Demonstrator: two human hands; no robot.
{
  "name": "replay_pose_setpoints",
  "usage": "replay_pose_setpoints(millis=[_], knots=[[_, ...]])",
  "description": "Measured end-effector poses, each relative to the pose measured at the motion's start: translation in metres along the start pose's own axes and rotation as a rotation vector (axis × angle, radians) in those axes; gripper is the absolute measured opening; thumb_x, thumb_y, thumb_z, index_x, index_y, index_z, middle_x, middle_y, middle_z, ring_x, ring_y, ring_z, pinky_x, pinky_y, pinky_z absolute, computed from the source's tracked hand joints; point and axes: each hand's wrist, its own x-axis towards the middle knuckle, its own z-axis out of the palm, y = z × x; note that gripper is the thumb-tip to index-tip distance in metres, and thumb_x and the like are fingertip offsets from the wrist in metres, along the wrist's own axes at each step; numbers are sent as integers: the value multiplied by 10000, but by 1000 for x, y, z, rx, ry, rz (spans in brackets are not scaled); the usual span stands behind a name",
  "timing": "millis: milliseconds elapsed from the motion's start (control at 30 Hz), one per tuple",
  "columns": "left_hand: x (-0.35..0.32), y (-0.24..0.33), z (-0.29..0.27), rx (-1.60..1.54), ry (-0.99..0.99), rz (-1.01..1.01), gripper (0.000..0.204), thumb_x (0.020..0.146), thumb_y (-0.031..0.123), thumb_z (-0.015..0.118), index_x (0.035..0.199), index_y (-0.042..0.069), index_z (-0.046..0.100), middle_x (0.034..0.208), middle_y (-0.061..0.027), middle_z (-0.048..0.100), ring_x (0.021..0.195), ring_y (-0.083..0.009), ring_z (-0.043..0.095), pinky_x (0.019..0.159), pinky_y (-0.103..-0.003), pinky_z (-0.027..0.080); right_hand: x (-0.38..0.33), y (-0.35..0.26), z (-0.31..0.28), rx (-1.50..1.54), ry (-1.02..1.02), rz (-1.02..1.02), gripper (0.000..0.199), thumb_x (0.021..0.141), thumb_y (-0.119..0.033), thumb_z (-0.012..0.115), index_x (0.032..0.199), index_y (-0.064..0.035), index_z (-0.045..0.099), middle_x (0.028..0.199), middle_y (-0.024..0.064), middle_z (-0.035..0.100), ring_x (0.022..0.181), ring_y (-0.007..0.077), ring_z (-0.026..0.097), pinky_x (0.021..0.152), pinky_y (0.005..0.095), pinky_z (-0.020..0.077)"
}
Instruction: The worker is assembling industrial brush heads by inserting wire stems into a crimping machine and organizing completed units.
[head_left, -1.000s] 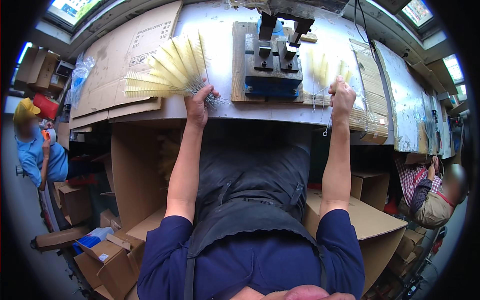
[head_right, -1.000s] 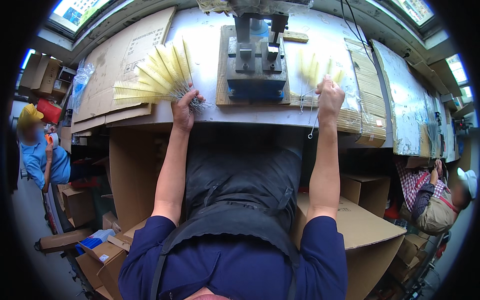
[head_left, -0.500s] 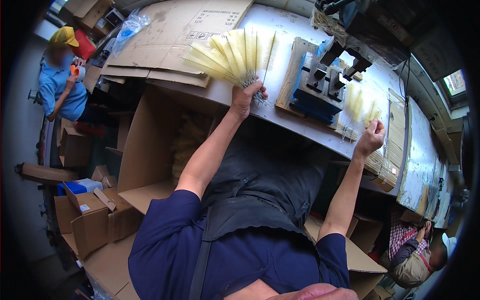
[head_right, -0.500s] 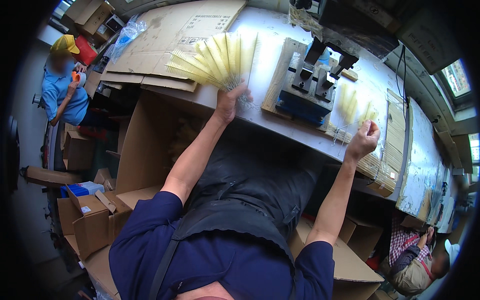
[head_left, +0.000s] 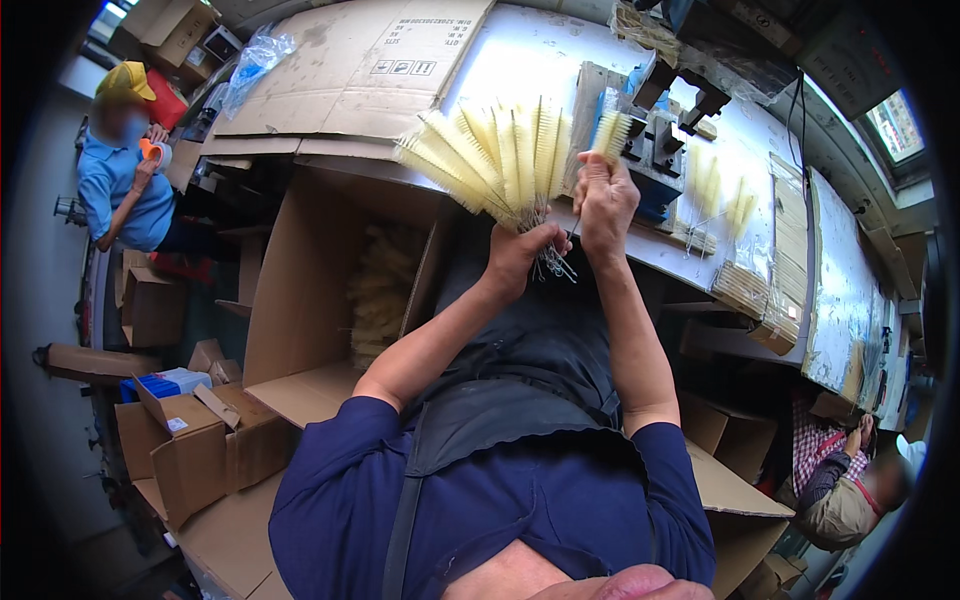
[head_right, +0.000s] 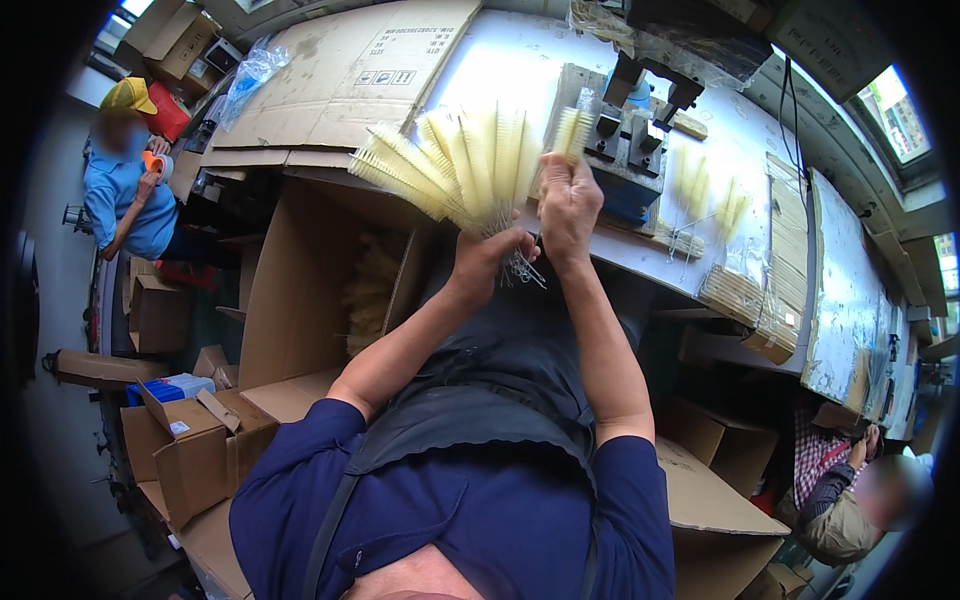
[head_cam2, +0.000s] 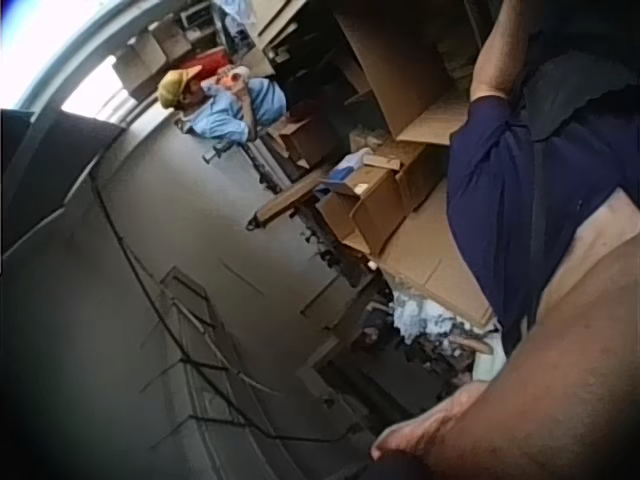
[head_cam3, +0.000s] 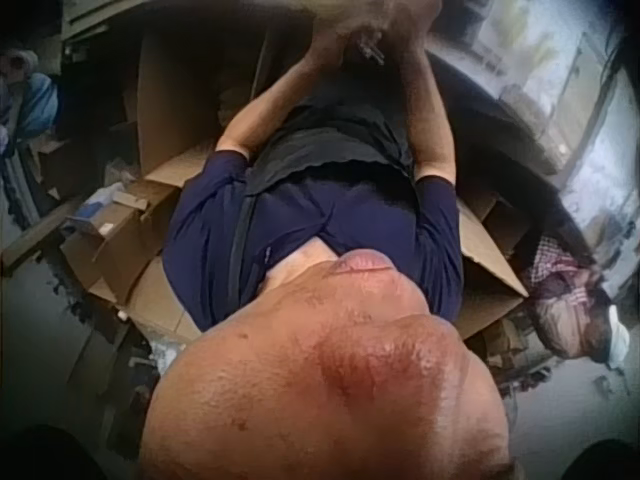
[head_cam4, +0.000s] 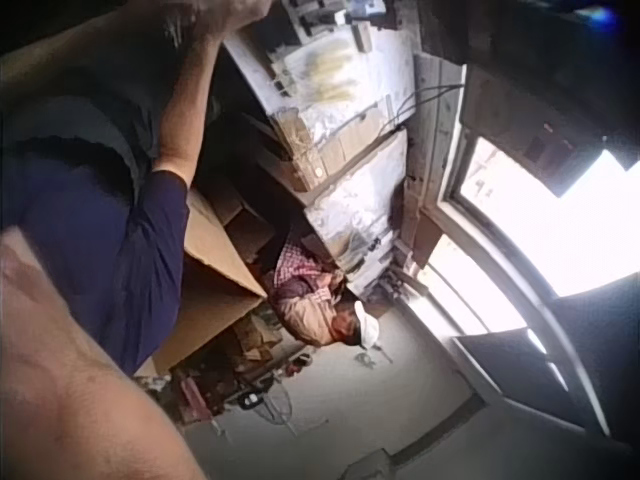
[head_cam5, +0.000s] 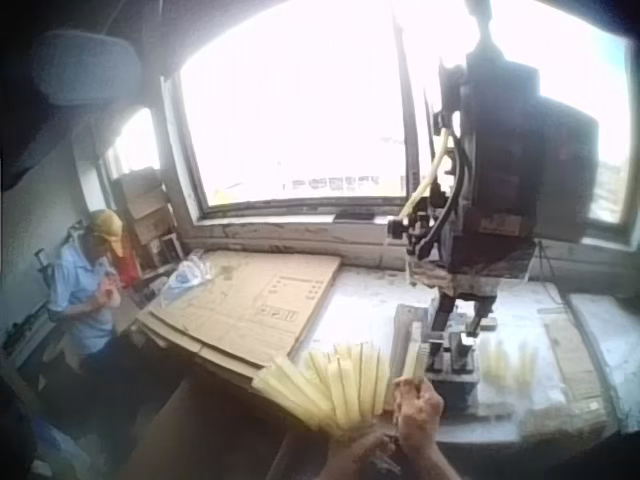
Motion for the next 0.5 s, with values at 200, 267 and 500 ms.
replay_pose_setpoints(millis=[200,267,500], knots=[[6,8,-22,3,276,188,245,865,-44,604,1089,-33,507,878,-86,591,663,-158,635,597,-297,580,29,-25,-49,246,78,235,312,1042,-284,507,1012,7,613,629,-24,475,429,32,353,367,195,290],[12,11,-21,12,254,176,241,864,-47,605,1085,-29,511,880,-82,591,661,-156,633,597,-296,580,29,-24,-47,253,23,347,320,1044,-289,498,1014,11,604,632,-16,481,431,38,368,371,193,310],[26,11,4,131,185,248,271,854,-42,623,1098,-31,506,847,-86,589,706,-182,629,615,-329,578,46,-19,-43,323,14,406,317,1052,-268,462,1070,29,572,664,-9,489,455,45,398,382,190,338]])
